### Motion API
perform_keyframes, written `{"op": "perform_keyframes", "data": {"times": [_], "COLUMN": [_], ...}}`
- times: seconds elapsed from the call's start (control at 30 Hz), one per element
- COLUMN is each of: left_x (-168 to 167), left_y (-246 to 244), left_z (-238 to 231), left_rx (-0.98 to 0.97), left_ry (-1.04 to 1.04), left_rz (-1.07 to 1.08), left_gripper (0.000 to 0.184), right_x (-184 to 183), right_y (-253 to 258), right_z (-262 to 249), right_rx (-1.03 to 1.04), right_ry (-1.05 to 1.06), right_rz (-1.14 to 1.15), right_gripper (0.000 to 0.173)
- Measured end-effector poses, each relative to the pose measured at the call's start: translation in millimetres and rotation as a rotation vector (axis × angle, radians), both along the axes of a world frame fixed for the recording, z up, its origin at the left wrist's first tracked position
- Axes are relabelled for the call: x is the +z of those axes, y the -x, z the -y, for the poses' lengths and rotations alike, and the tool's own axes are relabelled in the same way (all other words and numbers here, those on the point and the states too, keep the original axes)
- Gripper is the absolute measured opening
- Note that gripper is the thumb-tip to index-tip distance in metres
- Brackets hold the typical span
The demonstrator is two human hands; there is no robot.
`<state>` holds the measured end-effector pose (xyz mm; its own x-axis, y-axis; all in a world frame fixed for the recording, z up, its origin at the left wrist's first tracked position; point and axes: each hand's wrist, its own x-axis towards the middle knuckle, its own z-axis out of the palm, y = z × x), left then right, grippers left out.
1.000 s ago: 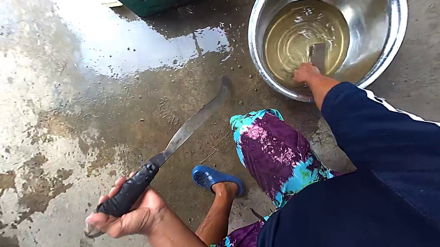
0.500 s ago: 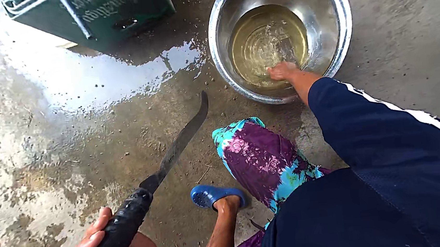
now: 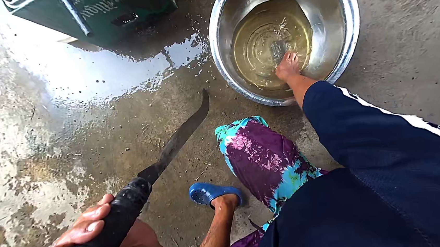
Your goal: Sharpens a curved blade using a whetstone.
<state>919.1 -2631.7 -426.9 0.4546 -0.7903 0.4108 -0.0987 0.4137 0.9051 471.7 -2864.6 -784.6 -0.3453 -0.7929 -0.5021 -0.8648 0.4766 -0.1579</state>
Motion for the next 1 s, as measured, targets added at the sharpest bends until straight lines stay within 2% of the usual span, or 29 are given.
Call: {"op": "perform_keyframes", "data": {"times": [0.07, 0.1, 0.17, 0.2, 0.27, 0.33, 0.4, 0.47, 0.57, 0.63, 0.77, 0.87, 1.0], "left_x": [3, 4, 6, 5, 4, 3, 3, 4, 6, 5, -11, -18, -24], "left_y": [8, 11, 14, 14, 15, 17, 17, 11, -8, -26, -51, -62, -73], "left_z": [6, 9, 14, 16, 19, 23, 28, 33, 32, 22, -2, -15, -30], "left_rx": [0.012, 0.023, 0.045, 0.057, 0.074, 0.077, 0.072, 0.074, 0.181, 0.307, 0.413, 0.383, 0.364], "left_ry": [0.016, 0.026, 0.046, 0.054, 0.052, 0.049, 0.057, 0.067, 0.058, 0.075, 0.035, -0.065, -0.119], "left_rz": [0.013, 0.035, 0.081, 0.09, 0.092, 0.095, 0.073, 0.027, -0.095, -0.154, -0.233, -0.214, -0.213], "left_gripper": [0.03, 0.03, 0.027, 0.025, 0.025, 0.029, 0.03, 0.028, 0.026, 0.024, 0.019, 0.018, 0.018], "right_x": [-1, 2, 17, 33, 76, 120, 162, 196, 234, 242, 217, 183, 163], "right_y": [-28, -43, -73, -84, -98, -106, -121, -145, -196, -229, -285, -311, -322], "right_z": [3, 6, 11, 15, 22, 31, 40, 47, 34, 3, -93, -154, -175], "right_rx": [-0.047, -0.153, -0.504, -0.637, -0.722, -0.604, -0.414, -0.224, -0.037, 0.078, 0.216, 0.323, 0.464], "right_ry": [-0.006, 0.013, 0.087, 0.076, -0.021, -0.136, -0.241, -0.313, -0.287, -0.258, -0.3, -0.359, -0.331], "right_rz": [0.195, 0.379, 0.909, 1.207, 1.66, 1.855, 1.848, 1.759, 1.583, 1.482, 1.252, 1.155, 1.047], "right_gripper": [0.088, 0.077, 0.033, 0.021, 0.036, 0.053, 0.06, 0.06, 0.047, 0.042, 0.061, 0.07, 0.082]}}
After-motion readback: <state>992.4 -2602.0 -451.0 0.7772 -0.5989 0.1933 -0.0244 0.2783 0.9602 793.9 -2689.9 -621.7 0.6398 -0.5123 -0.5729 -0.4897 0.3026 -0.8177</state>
